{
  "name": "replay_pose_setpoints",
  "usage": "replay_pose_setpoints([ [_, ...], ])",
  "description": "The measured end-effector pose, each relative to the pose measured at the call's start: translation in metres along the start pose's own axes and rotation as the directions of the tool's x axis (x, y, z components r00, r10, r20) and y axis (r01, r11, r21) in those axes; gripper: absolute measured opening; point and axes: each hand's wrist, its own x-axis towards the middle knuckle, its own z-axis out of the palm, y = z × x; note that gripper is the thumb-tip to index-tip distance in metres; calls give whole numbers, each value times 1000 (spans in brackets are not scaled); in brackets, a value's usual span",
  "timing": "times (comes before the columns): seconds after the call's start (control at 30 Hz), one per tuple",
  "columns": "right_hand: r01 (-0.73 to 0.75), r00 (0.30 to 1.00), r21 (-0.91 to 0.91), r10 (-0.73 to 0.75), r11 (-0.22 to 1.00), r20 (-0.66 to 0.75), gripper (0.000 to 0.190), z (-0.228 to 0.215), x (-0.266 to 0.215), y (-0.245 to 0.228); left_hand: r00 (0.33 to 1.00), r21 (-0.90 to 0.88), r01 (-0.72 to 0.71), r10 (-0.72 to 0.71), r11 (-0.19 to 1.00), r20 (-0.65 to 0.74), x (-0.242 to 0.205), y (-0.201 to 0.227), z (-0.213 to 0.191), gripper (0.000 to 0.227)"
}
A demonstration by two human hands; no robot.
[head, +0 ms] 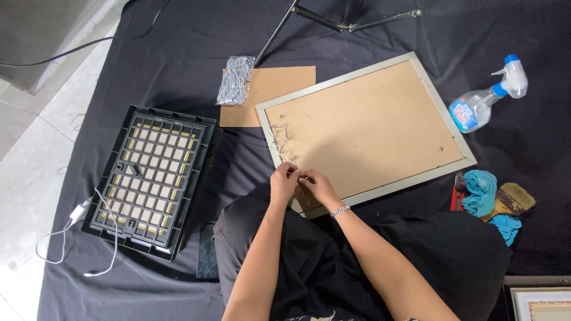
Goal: Securing a hanging wire to the back of a picture frame by threading it through eyelets and twisting the ends.
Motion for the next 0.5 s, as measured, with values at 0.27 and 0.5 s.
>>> replay_pose_setpoints([
  [0.27,24,999,2,-24,1000,28,28,-7,-15,-32,997,-2,-2,2,1000,-76,-7,16,-5,8],
  [0.5,110,994,-92,-107,990,29,22,-11,-24,-40,983,-76,-21,7,997,-182,-6,18,-6,5],
])
